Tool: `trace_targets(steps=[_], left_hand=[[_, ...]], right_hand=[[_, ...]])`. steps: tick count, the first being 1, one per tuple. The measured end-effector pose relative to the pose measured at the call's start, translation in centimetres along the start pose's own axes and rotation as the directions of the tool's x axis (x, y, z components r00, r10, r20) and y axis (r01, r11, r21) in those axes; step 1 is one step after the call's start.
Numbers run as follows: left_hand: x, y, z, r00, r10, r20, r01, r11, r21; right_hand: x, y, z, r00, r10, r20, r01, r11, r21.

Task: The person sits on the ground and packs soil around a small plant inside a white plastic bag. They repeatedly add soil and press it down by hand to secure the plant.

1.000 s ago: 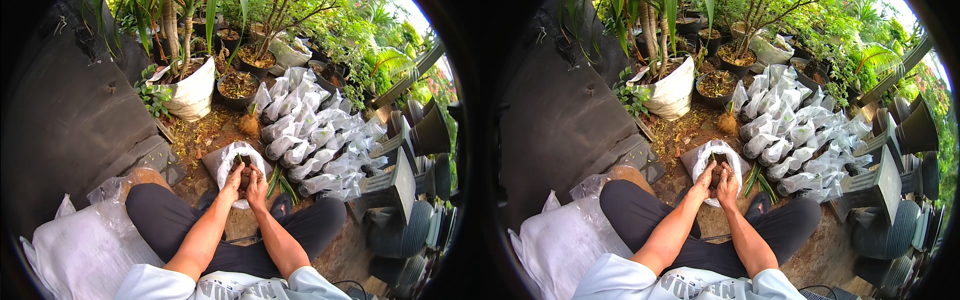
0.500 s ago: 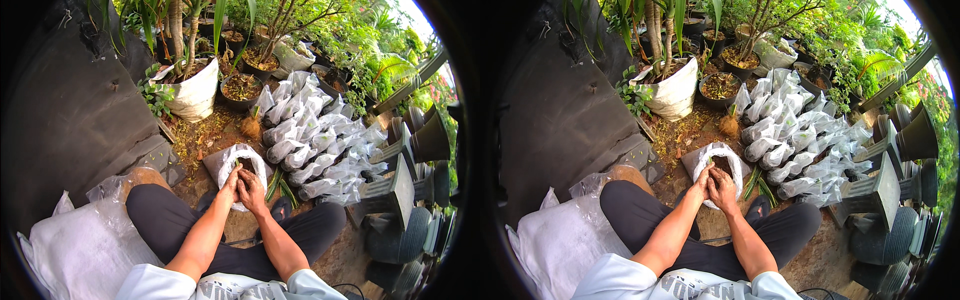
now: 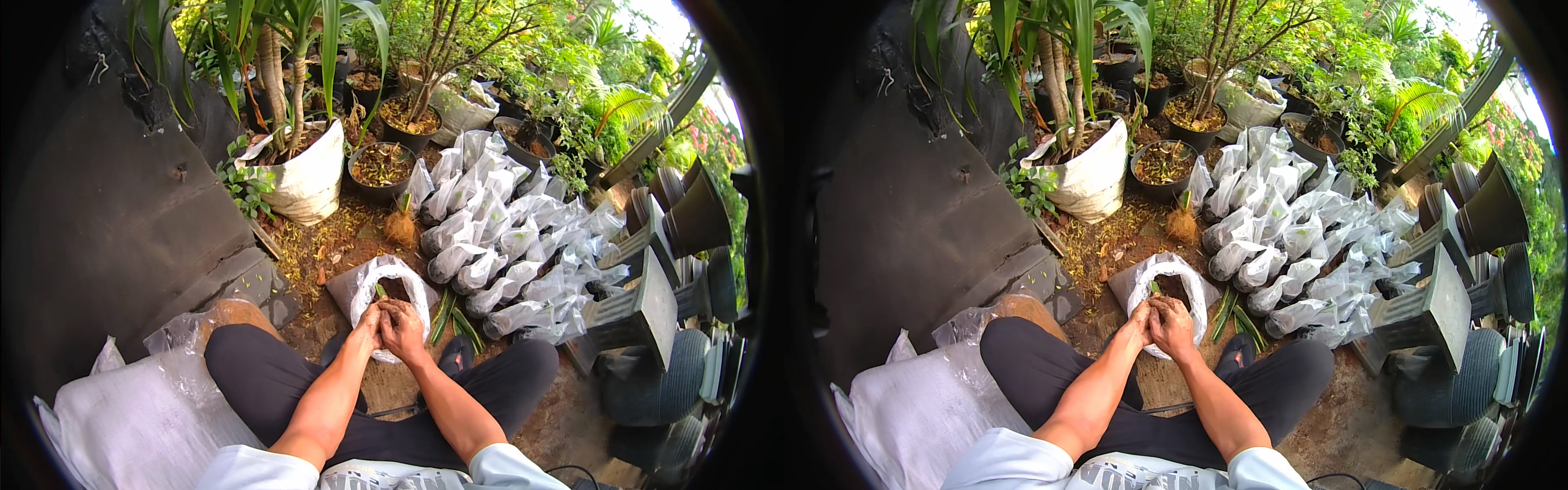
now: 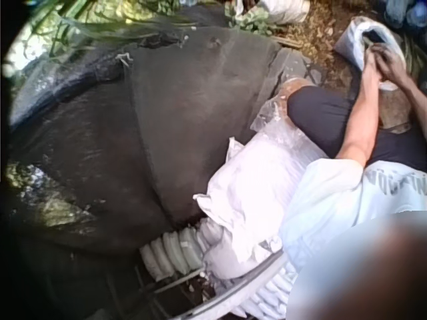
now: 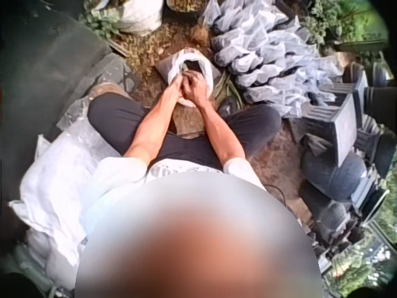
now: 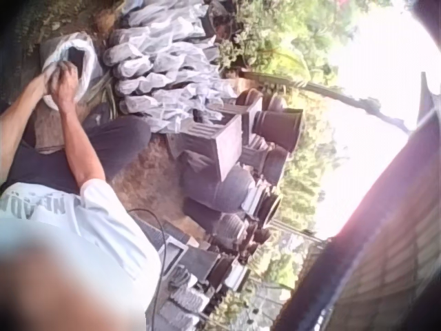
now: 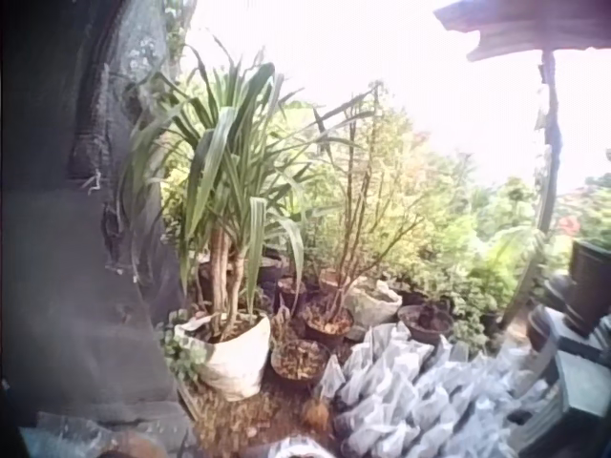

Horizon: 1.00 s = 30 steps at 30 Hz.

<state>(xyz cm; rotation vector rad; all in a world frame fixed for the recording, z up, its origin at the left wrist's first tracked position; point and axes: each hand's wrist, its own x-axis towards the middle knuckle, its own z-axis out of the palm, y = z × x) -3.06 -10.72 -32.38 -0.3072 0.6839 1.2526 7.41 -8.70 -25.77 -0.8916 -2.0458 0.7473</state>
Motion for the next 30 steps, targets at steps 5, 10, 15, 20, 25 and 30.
trace_targets(steps=[5, 10, 15, 20, 25, 30], left_hand=[[-0.2, 0.6, 1.8, 1.000, 0.025, -0.008, -0.024, 0.998, 0.062], [-1.6, 1.4, 2.1, 0.995, -0.016, 0.100, 0.003, 0.991, 0.134], [-0.9, 0.6, 1.2, 0.996, -0.073, 0.061, 0.076, 0.996, -0.048], [0.2, -0.8, 1.0, 0.991, 0.030, 0.127, -0.019, 0.996, -0.087], [-1.3, -0.3, 1.6, 0.997, 0.038, -0.066, -0.032, 0.996, 0.084], [-1.5, 0.0, 2.2, 0.997, -0.074, 0.016, 0.074, 0.997, 0.032]], right_hand=[[0.7, -0.5, -1.0, 0.998, 0.058, -0.024, -0.056, 0.996, 0.068], [0.5, -1.3, -2.0, 0.996, -0.013, 0.093, 0.014, 1.000, -0.018], [0.4, -1.3, -1.5, 0.999, 0.002, 0.053, -0.001, 1.000, -0.015], [0.1, -0.3, -1.4, 0.990, -0.121, -0.079, 0.120, 0.993, -0.012], [-0.4, 0.2, -0.8, 0.999, 0.010, 0.045, -0.014, 0.996, 0.084], [-1.0, 0.0, -0.3, 0.865, 0.477, -0.152, -0.351, 0.794, 0.496]])
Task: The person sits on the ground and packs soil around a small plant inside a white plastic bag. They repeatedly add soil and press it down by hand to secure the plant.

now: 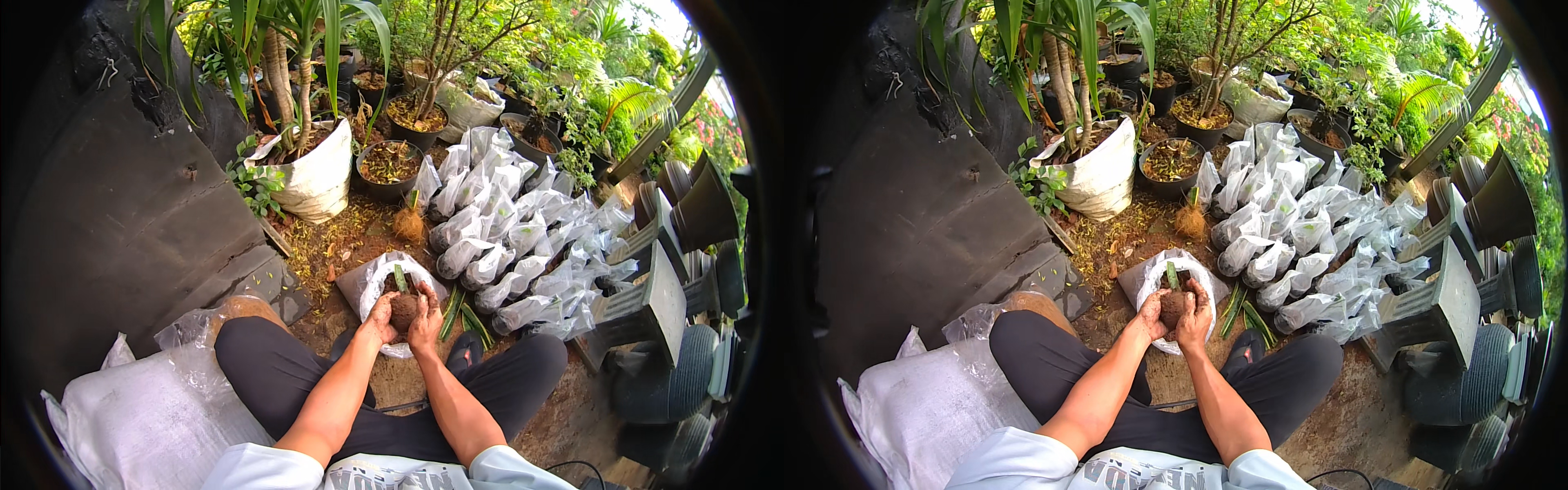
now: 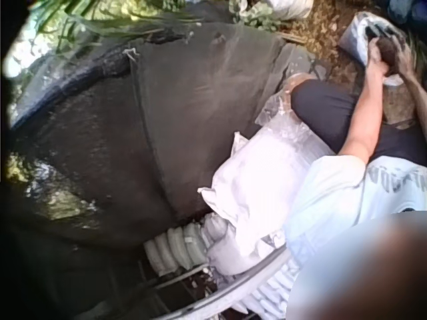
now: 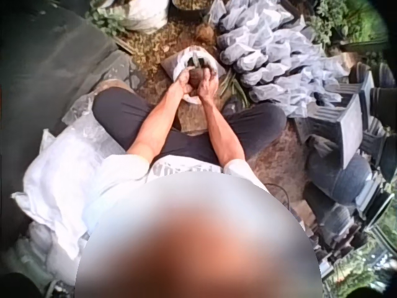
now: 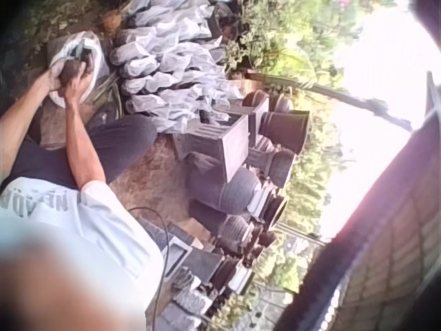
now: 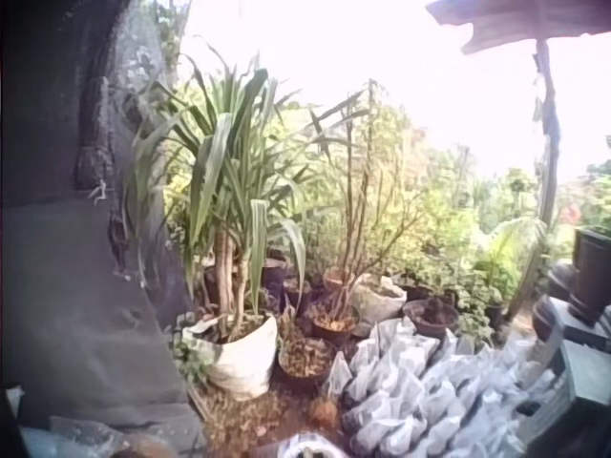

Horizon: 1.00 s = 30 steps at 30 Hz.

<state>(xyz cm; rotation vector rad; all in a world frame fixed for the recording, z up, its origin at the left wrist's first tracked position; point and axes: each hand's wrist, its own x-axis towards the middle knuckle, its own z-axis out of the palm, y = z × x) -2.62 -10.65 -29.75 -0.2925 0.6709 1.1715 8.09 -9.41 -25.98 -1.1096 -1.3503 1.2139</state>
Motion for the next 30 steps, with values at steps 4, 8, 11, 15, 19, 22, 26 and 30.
trace_targets(steps=[4, 8, 11, 15, 19, 22, 26, 30], left_hand=[[1.3, -0.7, 1.2, 0.960, 0.167, -0.225, -0.154, 0.985, 0.076], [-0.3, -0.3, 1.5, 0.985, 0.112, -0.132, -0.110, 0.994, 0.027], [-0.9, -0.3, 1.8, 0.959, 0.170, -0.229, -0.151, 0.984, 0.098], [-0.1, -0.7, 1.2, 0.959, 0.229, -0.168, -0.220, 0.973, 0.072], [0.3, -1.4, 0.2, 0.959, 0.232, -0.161, -0.225, 0.972, 0.062], [0.5, -2.0, 0.3, 0.919, 0.252, -0.304, -0.221, 0.966, 0.133], [0.4, -2.1, 1.1, 0.898, 0.230, -0.376, -0.175, 0.969, 0.174], [0.5, -1.2, 1.3, 0.907, 0.289, -0.306, -0.234, 0.951, 0.204]], right_hand=[[0.4, 0.0, -0.5, 0.992, 0.122, 0.003, -0.122, 0.992, -0.003], [0.4, -0.4, -0.5, 0.959, 0.284, -0.025, -0.285, 0.953, -0.106], [0.1, -0.8, 0.0, 0.994, 0.091, 0.053, -0.085, 0.990, -0.113], [-0.3, -1.0, 0.6, 0.972, -0.206, 0.112, 0.232, 0.911, -0.341], [-0.7, -0.5, 0.3, 0.944, -0.302, 0.135, 0.331, 0.852, -0.406], [-0.4, 0.6, -0.1, 0.964, -0.216, 0.152, 0.259, 0.891, -0.373], [1.4, 2.4, -0.9, 0.844, 0.519, 0.136, -0.534, 0.786, 0.312], [1.9, 3.4, -0.6, 0.793, 0.538, 0.286, -0.608, 0.660, 0.442]])
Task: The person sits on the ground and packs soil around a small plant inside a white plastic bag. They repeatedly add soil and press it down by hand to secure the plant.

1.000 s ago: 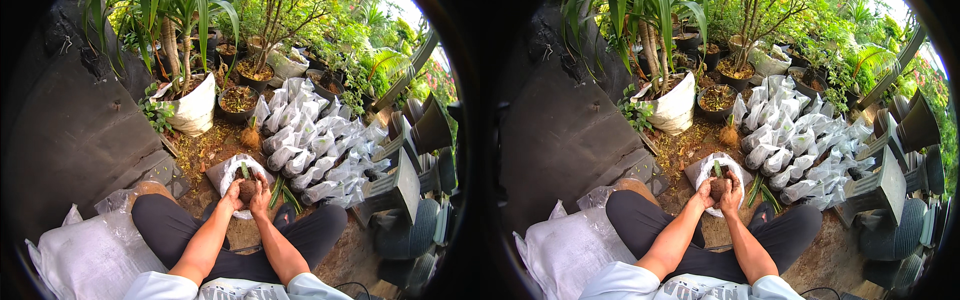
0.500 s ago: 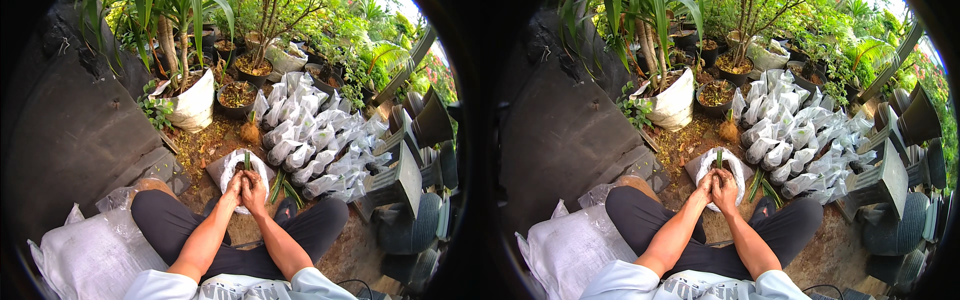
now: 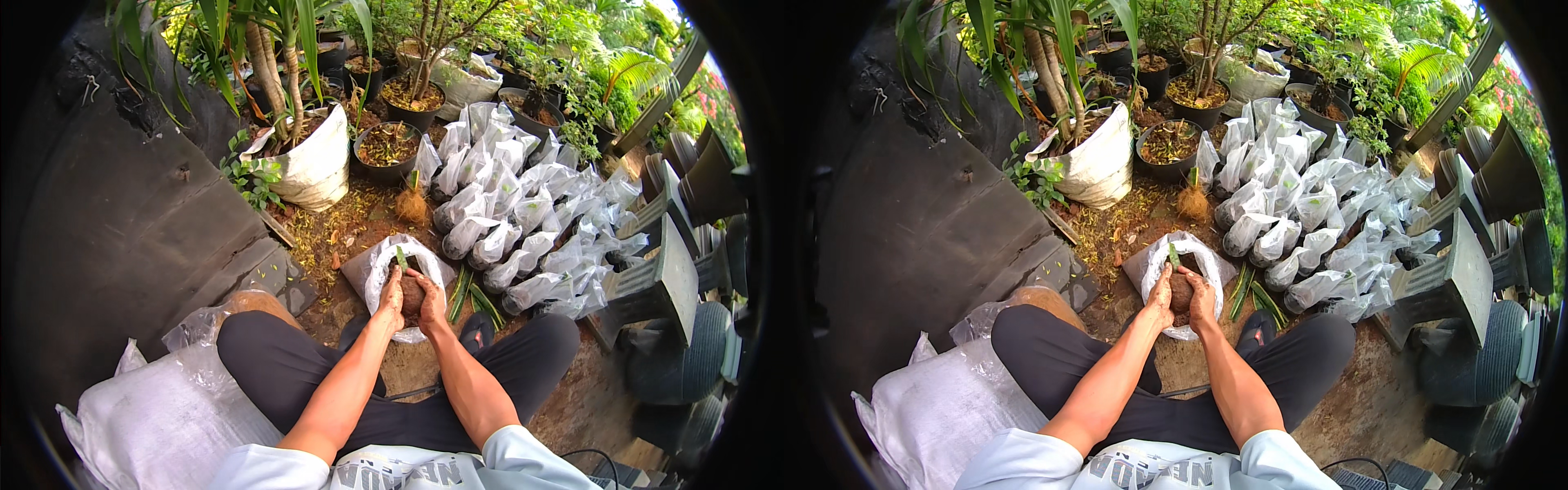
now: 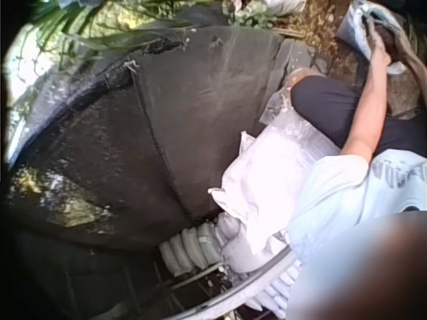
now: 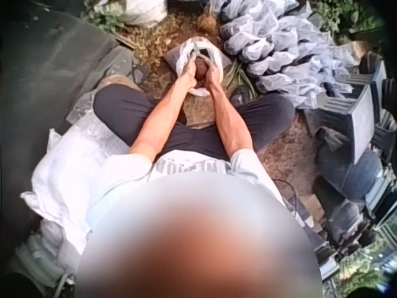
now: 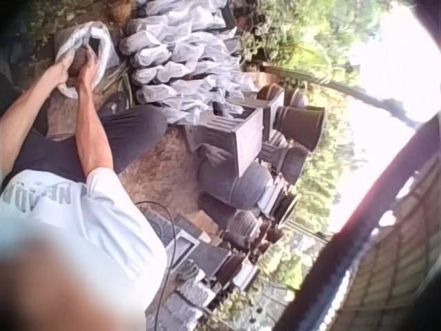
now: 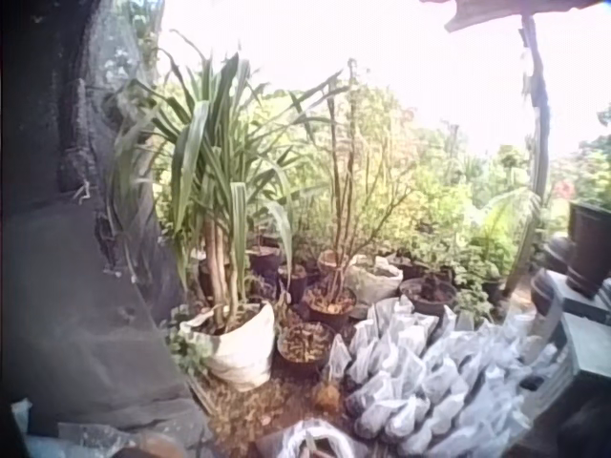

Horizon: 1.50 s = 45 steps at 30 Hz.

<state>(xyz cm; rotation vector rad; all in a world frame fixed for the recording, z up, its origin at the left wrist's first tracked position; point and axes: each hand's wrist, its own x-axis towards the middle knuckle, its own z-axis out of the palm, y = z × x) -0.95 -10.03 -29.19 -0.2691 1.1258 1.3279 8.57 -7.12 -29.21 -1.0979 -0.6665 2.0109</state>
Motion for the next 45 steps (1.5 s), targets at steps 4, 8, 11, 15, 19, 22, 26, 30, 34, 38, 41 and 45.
trace_targets(steps=[4, 8, 11, 15, 19, 22, 26, 30, 34, 38, 41, 45], left_hand=[[-0.3, 0.3, -0.7, 0.989, -0.065, 0.134, 0.086, 0.985, -0.152], [0.1, -0.7, 0.3, 0.986, 0.167, -0.006, -0.167, 0.982, -0.093], [0.4, -1.3, 0.7, 0.967, 0.249, -0.053, -0.252, 0.966, -0.062], [0.5, -2.1, 0.3, 0.912, 0.399, 0.096, -0.396, 0.917, -0.048], [0.5, -2.5, 0.1, 0.942, 0.326, 0.082, -0.324, 0.945, -0.043], [0.2, -2.2, 0.6, 0.955, 0.295, 0.031, -0.296, 0.955, 0.037], [-0.6, -0.3, 1.2, 0.942, 0.330, 0.057, -0.334, 0.919, 0.209], [-1.3, 0.5, 1.3, 0.969, 0.247, 0.003, -0.245, 0.961, 0.130], [-1.4, -0.6, 1.3, 0.920, 0.384, 0.078, -0.391, 0.915, 0.097], [-1.2, -1.5, 0.7, 0.915, 0.379, 0.138, -0.391, 0.918, 0.066], [-0.9, -1.8, 0.7, 0.920, 0.374, 0.113, -0.388, 0.910, 0.145], [-1.1, -0.8, 1.1, 0.965, 0.262, -0.005, -0.253, 0.938, 0.237]], right_hand=[[-0.2, 0.4, 0.7, 0.990, -0.138, -0.010, 0.129, 0.950, -0.283], [-1.1, 0.4, 1.7, 0.974, -0.209, -0.091, 0.169, 0.929, -0.328], [-1.8, 0.3, 2.6, 0.946, -0.306, -0.104, 0.237, 0.877, -0.418], [-2.4, 0.1, 3.0, 0.882, -0.454, -0.123, 0.346, 0.804, -0.484], [-2.1, -0.1, 2.6, 0.908, -0.403, -0.114, 0.315, 0.838, -0.446], [-1.6, -0.4, 2.3, 0.952, -0.257, -0.167, 0.205, 0.940, -0.274], [-1.2, -1.1, 2.6, 0.976, -0.058, -0.212, 0.091, 0.985, 0.148], [-1.7, -0.8, 3.5, 0.962, -0.122, -0.243, 0.109, 0.992, -0.067], [-2.2, 0.0, 3.4, 0.927, -0.309, -0.213, 0.234, 0.920, -0.314], [-2.1, 0.7, 2.8, 0.912, -0.371, -0.176, 0.301, 0.896, -0.327], [-1.8, 0.7, 2.4, 0.919, -0.341, -0.198, 0.263, 0.904, -0.338], [-1.5, 0.1, 2.1, 0.957, -0.192, -0.219, 0.158, 0.974, -0.164]])
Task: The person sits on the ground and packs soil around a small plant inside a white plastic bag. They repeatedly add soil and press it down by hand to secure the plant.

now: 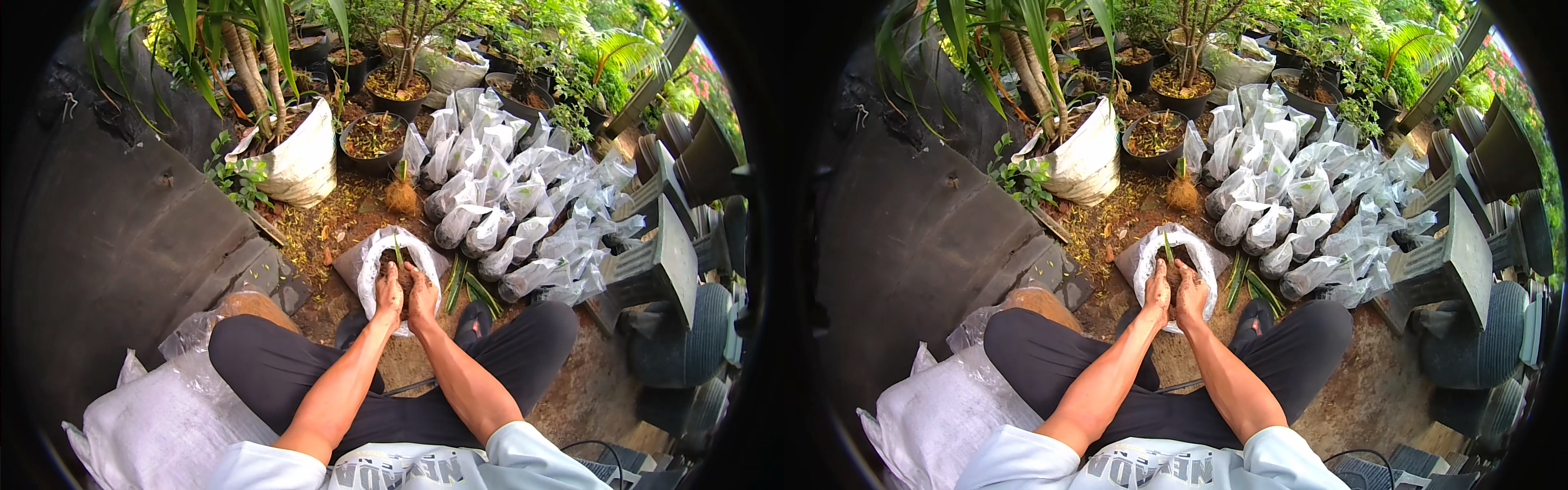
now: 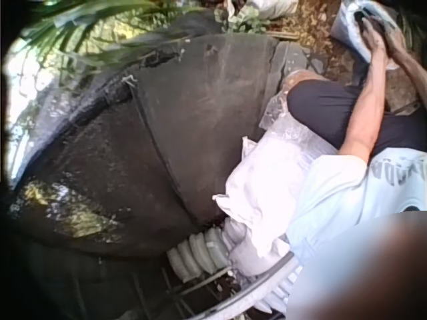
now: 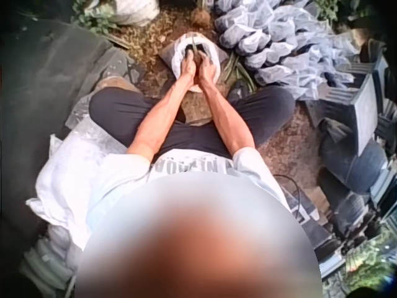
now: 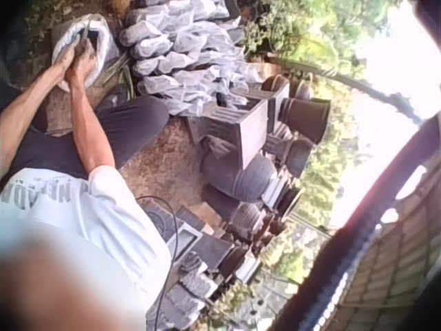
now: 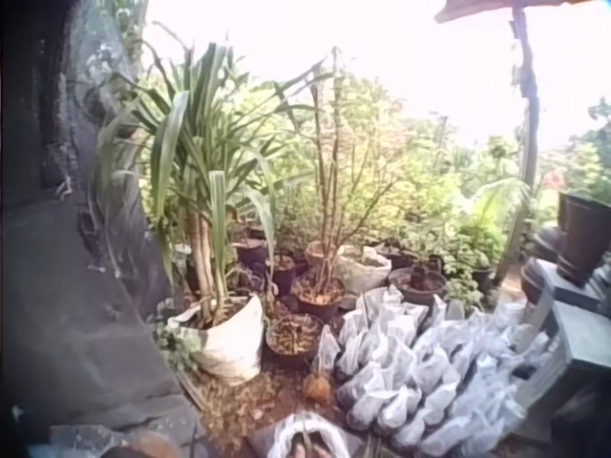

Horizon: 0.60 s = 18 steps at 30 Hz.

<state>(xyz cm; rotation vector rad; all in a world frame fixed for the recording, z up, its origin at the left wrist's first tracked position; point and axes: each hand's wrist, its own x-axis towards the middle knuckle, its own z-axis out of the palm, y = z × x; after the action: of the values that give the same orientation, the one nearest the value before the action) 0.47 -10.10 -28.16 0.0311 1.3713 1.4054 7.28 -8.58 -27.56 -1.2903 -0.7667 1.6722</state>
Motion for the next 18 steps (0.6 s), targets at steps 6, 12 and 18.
trace_targets(steps=[6, 12, 18], left_hand=[[-0.3, 2.3, -0.9, 0.963, -0.229, 0.142, 0.261, 0.924, -0.279], [0.4, 0.0, -1.4, 0.971, -0.196, 0.138, 0.236, 0.883, -0.406], [0.6, 0.4, -1.7, 0.955, -0.274, 0.113, 0.295, 0.914, -0.278]], right_hand=[[-0.7, -0.9, 0.7, 0.947, -0.277, 0.166, 0.320, 0.866, -0.383], [-1.9, -0.3, 0.3, 0.883, -0.410, 0.226, 0.466, 0.719, -0.516], [-0.6, 0.2, -0.3, 0.970, -0.133, 0.205, 0.200, 0.915, -0.350]])
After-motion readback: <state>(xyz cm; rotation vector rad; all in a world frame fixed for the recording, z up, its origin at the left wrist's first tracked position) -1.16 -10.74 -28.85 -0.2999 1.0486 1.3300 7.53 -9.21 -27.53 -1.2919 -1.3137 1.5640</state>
